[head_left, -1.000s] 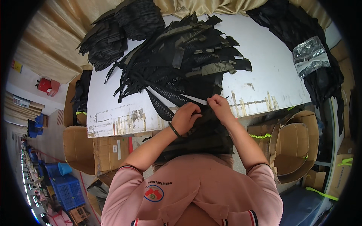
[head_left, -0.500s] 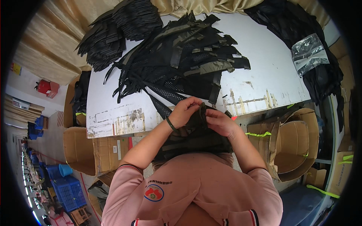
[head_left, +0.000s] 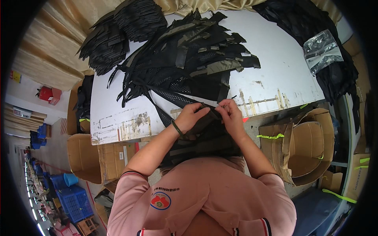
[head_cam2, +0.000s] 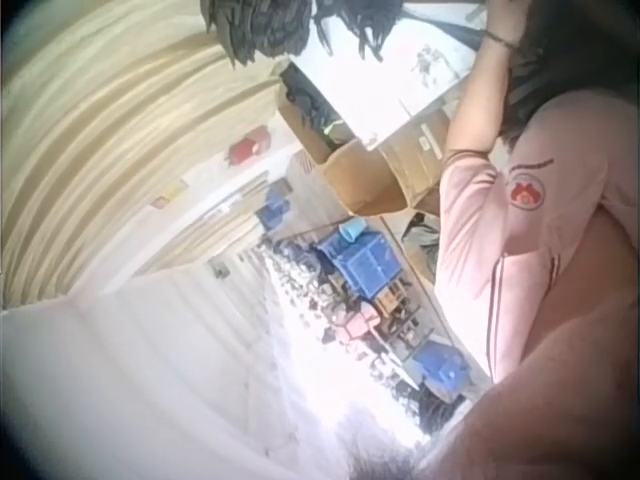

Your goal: The recorder is sorting and stacking mesh components for manufacturing.

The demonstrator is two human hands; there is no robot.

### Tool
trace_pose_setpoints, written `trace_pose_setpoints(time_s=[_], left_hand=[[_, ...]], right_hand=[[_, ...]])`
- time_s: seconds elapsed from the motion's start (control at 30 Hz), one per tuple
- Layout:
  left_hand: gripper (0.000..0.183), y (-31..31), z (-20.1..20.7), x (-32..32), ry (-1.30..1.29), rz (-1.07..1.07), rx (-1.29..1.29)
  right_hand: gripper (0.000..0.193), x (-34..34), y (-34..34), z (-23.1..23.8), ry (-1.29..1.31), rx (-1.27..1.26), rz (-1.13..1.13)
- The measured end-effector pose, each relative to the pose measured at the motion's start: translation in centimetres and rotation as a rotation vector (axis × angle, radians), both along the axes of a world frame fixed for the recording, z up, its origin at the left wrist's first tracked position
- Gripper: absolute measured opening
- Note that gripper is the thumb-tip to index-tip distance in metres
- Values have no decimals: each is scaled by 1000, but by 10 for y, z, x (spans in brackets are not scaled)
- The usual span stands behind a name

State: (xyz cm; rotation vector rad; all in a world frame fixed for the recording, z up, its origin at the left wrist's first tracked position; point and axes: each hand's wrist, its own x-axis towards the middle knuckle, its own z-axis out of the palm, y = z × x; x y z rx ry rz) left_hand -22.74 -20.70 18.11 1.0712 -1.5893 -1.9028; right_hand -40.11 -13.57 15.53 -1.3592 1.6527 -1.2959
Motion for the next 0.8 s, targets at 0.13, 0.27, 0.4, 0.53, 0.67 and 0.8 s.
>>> trace_pose_setpoints(time_s=[0.13,0.27,0.4,0.53,0.67,0.8], left_hand=[[18,-1,5,0,79,129,-34],[17,0,3,3,41,138,-113],[18,4,3,0,71,156,-89],[20,1,8,8,158,221,34],[20,1,2,9,81,166,-38],[23,11,3,2,118,128,27]], right_hand=[[13,-11,-8,3,-409,11,-43],[15,10,-1,22,-261,-39,192],[12,-8,-8,14,-383,101,111],[10,-41,-13,13,-590,83,62],[14,10,7,48,-614,294,238],[19,-6,-3,9,-542,73,111]])
